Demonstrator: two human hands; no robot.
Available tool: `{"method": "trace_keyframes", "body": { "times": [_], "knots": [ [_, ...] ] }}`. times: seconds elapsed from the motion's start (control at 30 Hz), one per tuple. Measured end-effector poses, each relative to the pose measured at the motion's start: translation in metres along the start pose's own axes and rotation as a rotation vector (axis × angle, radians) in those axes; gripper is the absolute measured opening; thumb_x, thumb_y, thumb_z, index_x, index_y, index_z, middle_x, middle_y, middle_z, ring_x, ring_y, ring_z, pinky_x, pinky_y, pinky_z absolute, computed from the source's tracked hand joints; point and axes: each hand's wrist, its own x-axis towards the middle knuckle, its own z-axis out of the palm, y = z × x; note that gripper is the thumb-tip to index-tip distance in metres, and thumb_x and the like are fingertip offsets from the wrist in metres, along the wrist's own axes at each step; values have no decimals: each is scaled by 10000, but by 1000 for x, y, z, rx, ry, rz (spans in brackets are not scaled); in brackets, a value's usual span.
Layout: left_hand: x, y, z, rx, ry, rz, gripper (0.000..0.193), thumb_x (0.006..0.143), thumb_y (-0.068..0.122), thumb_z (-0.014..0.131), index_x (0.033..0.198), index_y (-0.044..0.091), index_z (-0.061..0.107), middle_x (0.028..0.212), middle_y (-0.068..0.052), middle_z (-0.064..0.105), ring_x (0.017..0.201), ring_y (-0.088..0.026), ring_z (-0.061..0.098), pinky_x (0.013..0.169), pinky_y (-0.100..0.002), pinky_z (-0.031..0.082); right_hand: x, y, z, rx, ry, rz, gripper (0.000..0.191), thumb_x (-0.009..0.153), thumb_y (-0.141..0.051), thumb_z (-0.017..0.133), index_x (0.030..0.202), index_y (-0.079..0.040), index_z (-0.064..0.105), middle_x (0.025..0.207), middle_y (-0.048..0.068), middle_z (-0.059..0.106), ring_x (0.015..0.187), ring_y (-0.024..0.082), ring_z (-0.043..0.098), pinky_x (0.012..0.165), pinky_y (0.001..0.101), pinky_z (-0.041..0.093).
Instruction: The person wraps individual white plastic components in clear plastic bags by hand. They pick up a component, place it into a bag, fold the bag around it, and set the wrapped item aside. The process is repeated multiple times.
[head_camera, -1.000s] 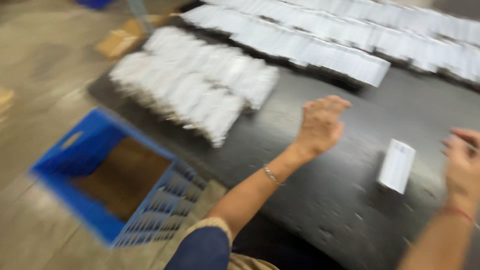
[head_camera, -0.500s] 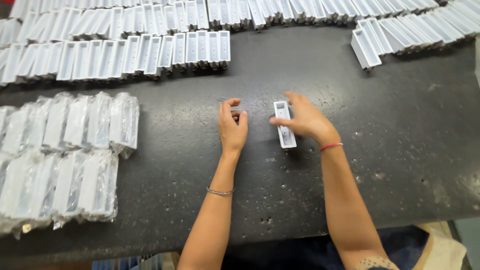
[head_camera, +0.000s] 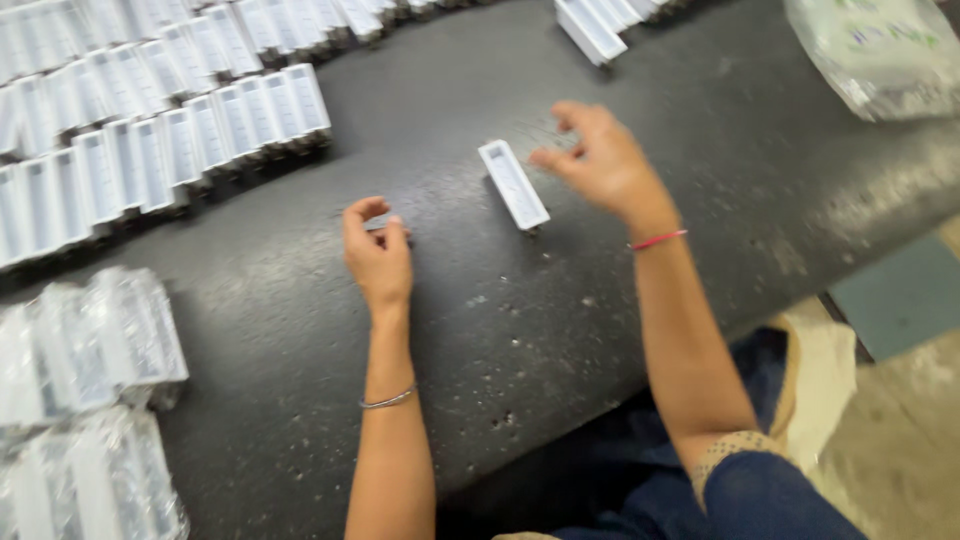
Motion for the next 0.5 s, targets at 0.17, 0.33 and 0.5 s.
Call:
{"method": "trace_keyframes", "body": {
  "times": [0.17,0.33,0.5],
  "knots": [
    [-4,-4,-13,111,-68,15,243,941,-21,613,1177,35,599,1151,-80,668,837,-146,738,747,-269,583,-84,41,-119,78,257,0,389,1002,-216,779,1316,-22,660,1235,111,683,1002,187,706,812,311,575],
    [0,-23,-22,285,-173,335,222,976,-142,631,1175,-44,616,1151,-140,640,1007,-200,687,862,-292,581,-203,123,-194,8,377,433,279,988,-208,729,1200,-29,702,1006,63,742,796,150,705,684,315,559],
    [5,-37,-15,259,-259,371,328,905,-186,455,1204,-98,559,1184,-166,606,1044,-199,693,925,-281,643,-318,238,-188,-86,253,775,216,989,-231,650,1010,-26,714,800,130,733,700,222,733,682,365,560]
  ]
}}
